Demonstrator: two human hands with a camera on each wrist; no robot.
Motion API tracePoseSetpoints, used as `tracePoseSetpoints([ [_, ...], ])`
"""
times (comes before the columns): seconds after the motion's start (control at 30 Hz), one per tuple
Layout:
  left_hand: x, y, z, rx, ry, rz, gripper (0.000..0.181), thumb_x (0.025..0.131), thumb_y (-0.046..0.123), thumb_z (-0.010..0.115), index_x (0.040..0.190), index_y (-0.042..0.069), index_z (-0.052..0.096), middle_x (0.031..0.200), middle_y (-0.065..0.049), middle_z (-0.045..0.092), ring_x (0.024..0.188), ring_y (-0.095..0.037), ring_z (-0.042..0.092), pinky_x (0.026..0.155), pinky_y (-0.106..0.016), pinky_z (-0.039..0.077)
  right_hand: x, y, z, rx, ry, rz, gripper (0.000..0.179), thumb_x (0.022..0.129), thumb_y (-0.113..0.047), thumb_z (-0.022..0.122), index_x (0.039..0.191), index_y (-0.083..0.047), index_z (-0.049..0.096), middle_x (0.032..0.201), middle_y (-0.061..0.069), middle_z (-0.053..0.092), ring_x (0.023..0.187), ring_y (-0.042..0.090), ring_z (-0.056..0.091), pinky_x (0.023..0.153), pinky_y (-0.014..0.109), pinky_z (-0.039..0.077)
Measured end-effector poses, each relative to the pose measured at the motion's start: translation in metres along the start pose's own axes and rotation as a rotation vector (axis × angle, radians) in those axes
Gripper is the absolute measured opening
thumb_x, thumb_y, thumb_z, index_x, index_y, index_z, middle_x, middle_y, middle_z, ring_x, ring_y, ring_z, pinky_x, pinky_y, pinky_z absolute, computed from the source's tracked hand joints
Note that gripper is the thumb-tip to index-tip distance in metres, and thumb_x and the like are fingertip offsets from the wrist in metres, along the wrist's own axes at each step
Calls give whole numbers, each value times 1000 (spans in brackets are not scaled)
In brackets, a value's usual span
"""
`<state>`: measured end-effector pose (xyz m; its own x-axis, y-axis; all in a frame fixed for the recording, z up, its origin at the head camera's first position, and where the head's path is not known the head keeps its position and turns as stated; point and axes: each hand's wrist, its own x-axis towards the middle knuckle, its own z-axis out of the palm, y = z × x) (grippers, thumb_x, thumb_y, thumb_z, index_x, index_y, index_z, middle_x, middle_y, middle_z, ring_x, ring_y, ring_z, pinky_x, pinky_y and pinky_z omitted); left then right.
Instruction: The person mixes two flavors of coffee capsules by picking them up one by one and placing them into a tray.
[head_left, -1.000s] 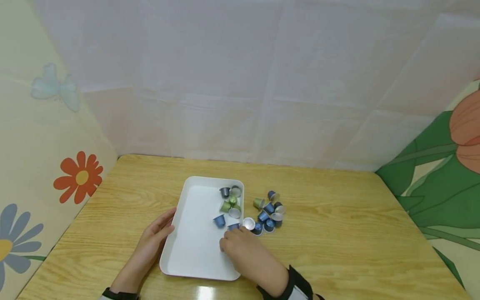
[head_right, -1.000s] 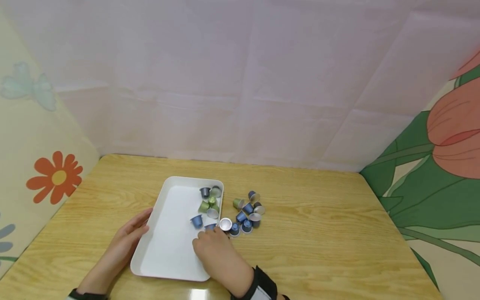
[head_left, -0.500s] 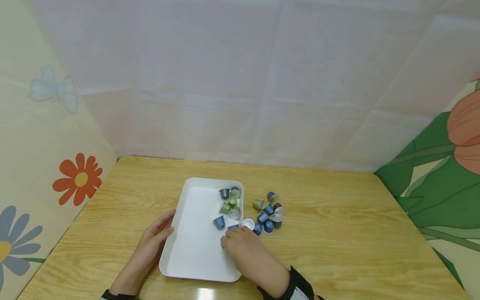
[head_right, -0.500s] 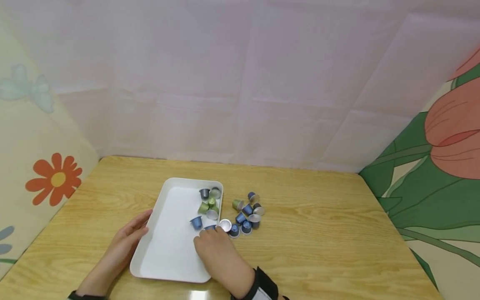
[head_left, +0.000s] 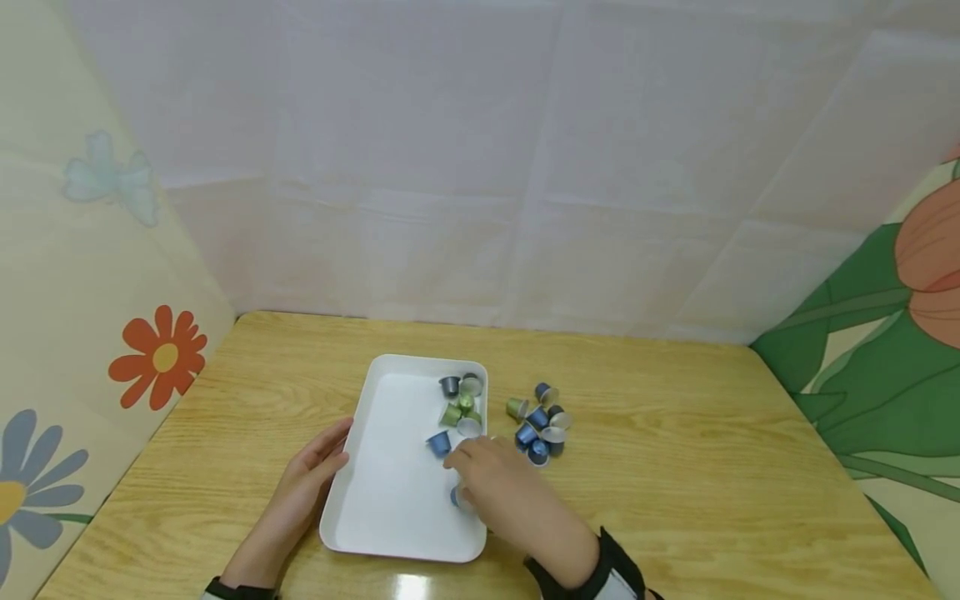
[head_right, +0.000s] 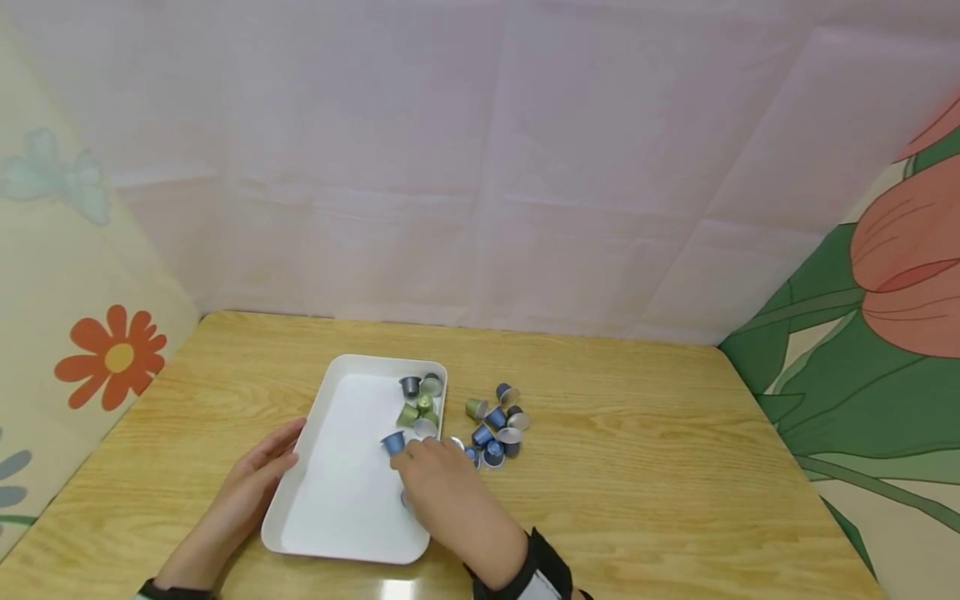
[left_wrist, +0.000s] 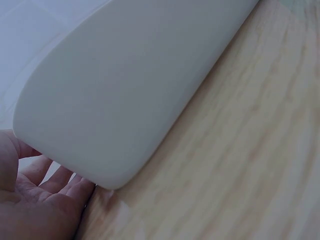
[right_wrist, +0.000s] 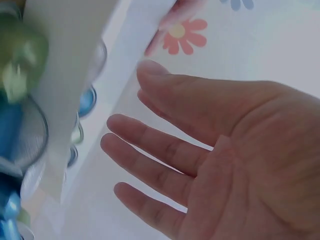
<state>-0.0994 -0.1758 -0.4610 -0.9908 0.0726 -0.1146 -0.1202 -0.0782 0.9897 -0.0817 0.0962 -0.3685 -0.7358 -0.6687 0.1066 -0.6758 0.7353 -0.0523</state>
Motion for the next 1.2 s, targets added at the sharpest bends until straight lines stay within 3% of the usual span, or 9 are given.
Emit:
tracePoseSetpoints([
  [0.4,0,-3,-1,-33,-9,41,54,98,4,53,149,-6,36,154,-21,36,118,3,51,97,-17,44,-9,28,-18,114,27,149,37,84,-14,79,119,-6,67,117,9,66,109,28,61,95,46,49],
  [0.57,0,-5,-1,-22,3,35,54,98,4,53,148,-6,37,153,-21,36,118,2,51,96,-16,44,-12,41,-20,146,37,174,37,82,-9,79,117,-4,67,115,12,67,106,31,62,94,47,50],
  [0.83,0,-3,0,-20,6,32,53,98,3,53,148,-5,37,154,-20,36,118,3,50,97,-16,43,-14,54,-25,212,-35,336,42,81,-6,80,121,-5,67,121,13,65,110,32,62,95,47,50],
  [1.2,1,-4,-1,-26,-5,46,54,98,4,53,149,-6,36,154,-21,35,118,4,50,97,-15,43,-19,68,-24,241,-99,427,38,78,-3,81,113,-6,67,111,12,67,101,29,64,85,45,54],
])
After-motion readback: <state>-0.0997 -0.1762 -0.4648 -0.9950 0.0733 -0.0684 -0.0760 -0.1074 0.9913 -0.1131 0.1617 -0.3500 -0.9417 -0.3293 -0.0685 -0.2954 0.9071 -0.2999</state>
